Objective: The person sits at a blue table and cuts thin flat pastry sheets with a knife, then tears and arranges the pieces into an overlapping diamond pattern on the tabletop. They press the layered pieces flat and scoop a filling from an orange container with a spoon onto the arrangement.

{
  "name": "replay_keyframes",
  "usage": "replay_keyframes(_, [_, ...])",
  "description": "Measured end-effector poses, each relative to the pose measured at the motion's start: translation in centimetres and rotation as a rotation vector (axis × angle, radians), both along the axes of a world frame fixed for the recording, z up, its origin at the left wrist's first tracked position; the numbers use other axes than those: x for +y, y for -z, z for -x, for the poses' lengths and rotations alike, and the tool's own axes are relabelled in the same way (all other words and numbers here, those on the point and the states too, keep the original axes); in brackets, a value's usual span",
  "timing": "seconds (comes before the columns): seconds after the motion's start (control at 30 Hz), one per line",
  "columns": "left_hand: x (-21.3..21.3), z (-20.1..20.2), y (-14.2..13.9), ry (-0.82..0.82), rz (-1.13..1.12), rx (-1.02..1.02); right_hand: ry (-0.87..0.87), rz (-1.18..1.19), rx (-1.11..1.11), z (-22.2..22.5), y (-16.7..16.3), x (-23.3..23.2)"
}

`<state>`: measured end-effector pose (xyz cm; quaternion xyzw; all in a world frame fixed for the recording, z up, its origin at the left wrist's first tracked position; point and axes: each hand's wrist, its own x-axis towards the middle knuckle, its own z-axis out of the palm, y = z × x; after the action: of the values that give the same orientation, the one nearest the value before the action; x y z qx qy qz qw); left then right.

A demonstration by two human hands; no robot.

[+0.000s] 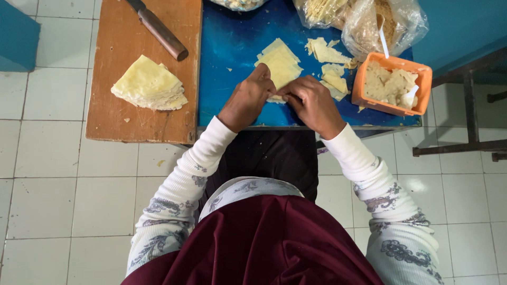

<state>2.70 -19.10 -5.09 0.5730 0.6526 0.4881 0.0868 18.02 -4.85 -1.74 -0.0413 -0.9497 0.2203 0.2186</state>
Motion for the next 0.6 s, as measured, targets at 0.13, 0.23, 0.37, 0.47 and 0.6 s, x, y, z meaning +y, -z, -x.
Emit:
replay_keyframes(0.13, [-0.1, -0.4, -0.4, 0.008, -0.05, 0.061, -0.018, -0.012, -0.037, -0.1, -0.6, 0.0])
replay_keyframes(0.23, [0.1, -0.7, -0.5, -0.04, 0.027, 0.04, -0.066, 0.083, -0.082, -0.5, -1.3, 0.2])
replay_keyframes(0.37, [0.0, -0.6, -0.6, -0.032, -0.009, 0.015, 0.023, 0.259, -0.096, -0.7, -1.5, 0.0])
replay_keyframes(0.47, [0.1, -0.5, -0.8, -0.023, -0.034, 0.02, 0.078, 0.109, -0.022, -0.2, -0.6, -0.5])
replay_keyframes(0.6, [-0.2, -0.8, -1.0, -0.049, -0.008, 0.009, 0.077, -0.045, 0.062, 0.2, 0.4, -1.0])
